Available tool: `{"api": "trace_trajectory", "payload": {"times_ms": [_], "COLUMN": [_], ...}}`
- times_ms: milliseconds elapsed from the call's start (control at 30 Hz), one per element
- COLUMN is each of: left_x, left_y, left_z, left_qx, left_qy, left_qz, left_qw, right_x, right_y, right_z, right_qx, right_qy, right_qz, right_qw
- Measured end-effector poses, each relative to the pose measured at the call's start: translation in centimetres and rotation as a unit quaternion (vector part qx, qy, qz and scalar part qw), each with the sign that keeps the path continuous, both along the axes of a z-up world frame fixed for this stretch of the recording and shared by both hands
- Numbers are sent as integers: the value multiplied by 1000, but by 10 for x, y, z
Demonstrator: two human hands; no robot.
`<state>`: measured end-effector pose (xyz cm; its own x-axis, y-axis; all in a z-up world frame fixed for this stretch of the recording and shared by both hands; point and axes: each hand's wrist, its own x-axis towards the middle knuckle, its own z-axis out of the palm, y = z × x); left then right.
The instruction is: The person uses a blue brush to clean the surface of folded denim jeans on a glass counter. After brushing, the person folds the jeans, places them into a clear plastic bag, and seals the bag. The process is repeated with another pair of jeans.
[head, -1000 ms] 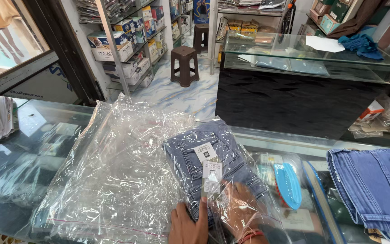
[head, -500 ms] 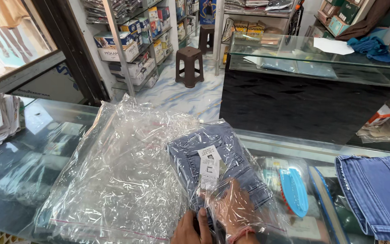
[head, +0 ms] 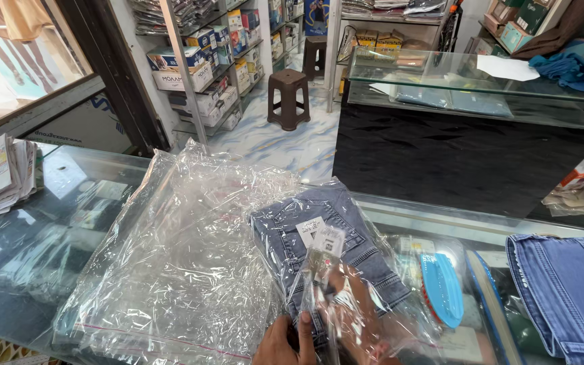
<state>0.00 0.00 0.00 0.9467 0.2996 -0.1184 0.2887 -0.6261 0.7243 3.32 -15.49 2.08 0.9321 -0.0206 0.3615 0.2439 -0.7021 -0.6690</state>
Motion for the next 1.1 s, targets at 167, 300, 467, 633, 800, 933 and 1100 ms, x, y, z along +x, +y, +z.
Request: {"api": "trace_trajectory", "payload": {"times_ms": [167,300,467,633,800,933,1100], "left_x": [1,-3,-6,0,1,3,7], "left_y": [2,4,0,-4,-7,-9,-14], "left_z": [11,32,69,89,84,72,58], "left_qx": [10,18,-19,-58,-6,2,21], "left_qy": [21,43,146,204,209,203,221], "left_qz": [-23,-36,-6,28,14,-6,-32], "left_qw": [999,998,989,977,978,979,974], "right_x": [-4,-11,-35,-55,-54,-20,-7], "right_y": [-5,-18,-66,-127,-134,-90,-44], "right_z": [-7,-17,-18,8,78,110,66], "right_qx": [-2,-30,-50,135,168,42,-291], "right_qy": [-70,-70,96,82,-133,-244,68], "right_qz": [91,42,-59,-339,-346,-123,-31], "right_qw": [993,996,992,927,914,961,954]}}
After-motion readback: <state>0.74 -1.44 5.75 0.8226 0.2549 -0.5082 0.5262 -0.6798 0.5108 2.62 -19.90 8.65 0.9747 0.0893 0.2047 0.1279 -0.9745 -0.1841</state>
